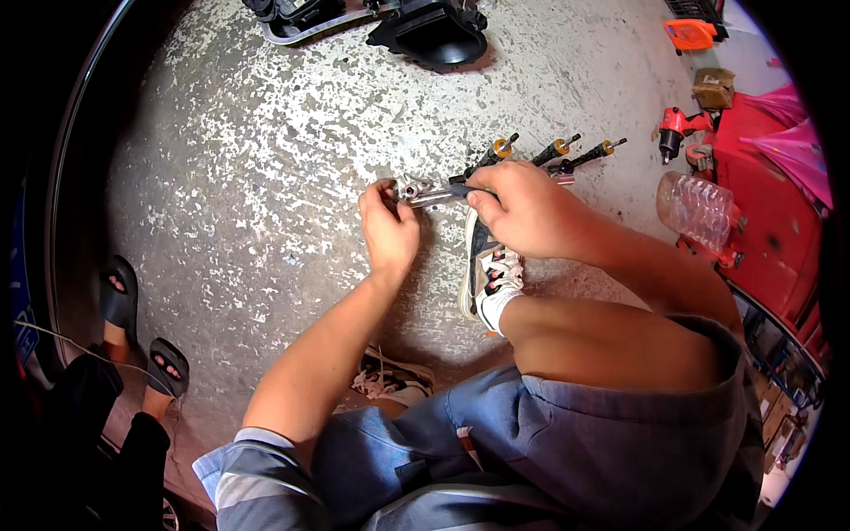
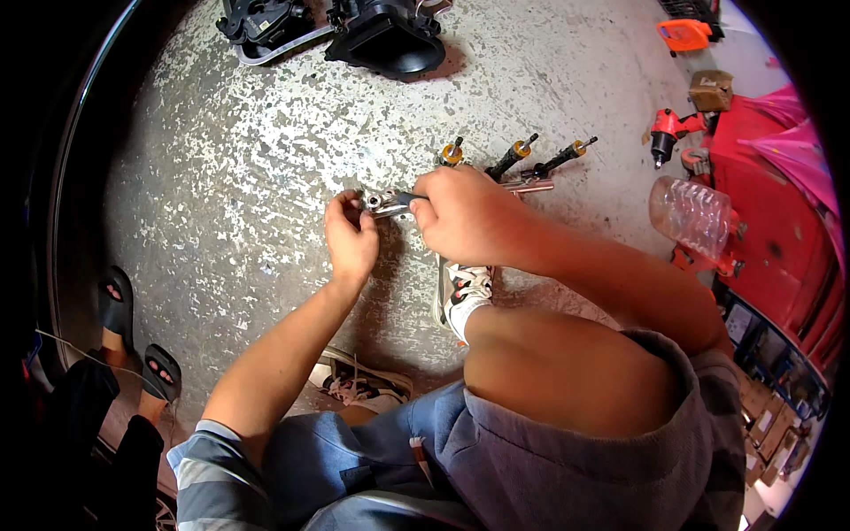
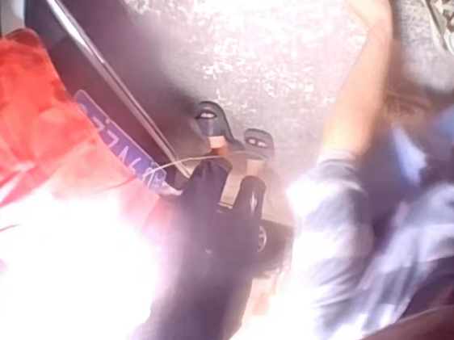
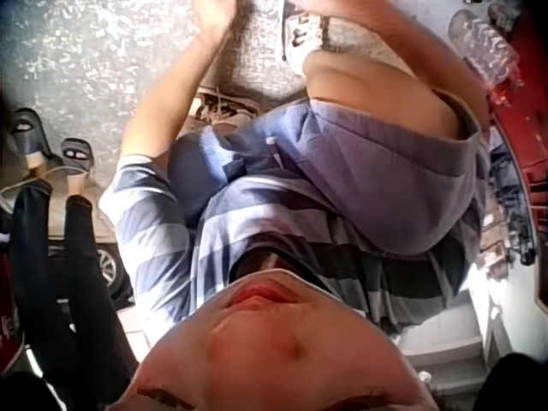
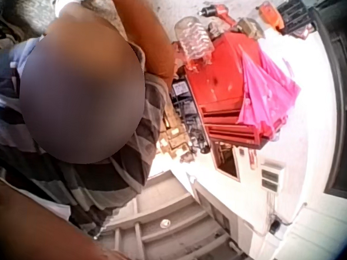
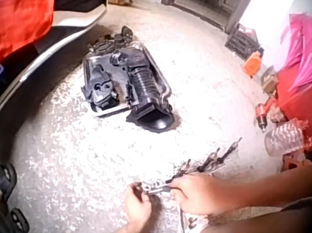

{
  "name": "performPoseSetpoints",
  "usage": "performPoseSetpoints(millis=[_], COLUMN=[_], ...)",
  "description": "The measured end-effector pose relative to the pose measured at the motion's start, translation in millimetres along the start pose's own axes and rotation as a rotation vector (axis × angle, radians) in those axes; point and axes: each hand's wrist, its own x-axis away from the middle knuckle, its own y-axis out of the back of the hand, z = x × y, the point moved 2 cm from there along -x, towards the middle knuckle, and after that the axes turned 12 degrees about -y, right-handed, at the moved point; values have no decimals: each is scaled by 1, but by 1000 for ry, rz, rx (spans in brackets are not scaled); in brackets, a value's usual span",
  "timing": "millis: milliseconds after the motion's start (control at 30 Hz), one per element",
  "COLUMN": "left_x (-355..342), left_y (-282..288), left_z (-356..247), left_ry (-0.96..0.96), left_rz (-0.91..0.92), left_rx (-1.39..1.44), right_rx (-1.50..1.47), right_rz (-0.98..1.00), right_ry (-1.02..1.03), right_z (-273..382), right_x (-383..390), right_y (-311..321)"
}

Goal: The person uses a socket wrench to unscrew bolts from a metal fuel rail assembly in the engine bay of a car, then lifts the rail with attached fuel injectors out of the engine and places it on the floor.

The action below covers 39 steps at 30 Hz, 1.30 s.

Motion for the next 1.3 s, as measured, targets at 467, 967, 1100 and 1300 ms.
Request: performPoseSetpoints(millis=[467, 967, 1100, 1300], left_x=[-49, -46, -57, -90], left_y=[69, 88, 78, 58], left_z=[-1, 22, 11, 0], left_ry=[-387, -576, -402, -348], left_rz=[595, 798, 766, 561], left_rx=[-539, -619, -431, -73], right_rx=[-393, -339, -375, -299], right_rz=[246, 133, 111, 22], right_ry=[-227, -225, -193, -144], right_z=[-51, -66, -71, -79], right_x=[14, 25, 26, 42], right_y=[-25, -45, -46, -41])
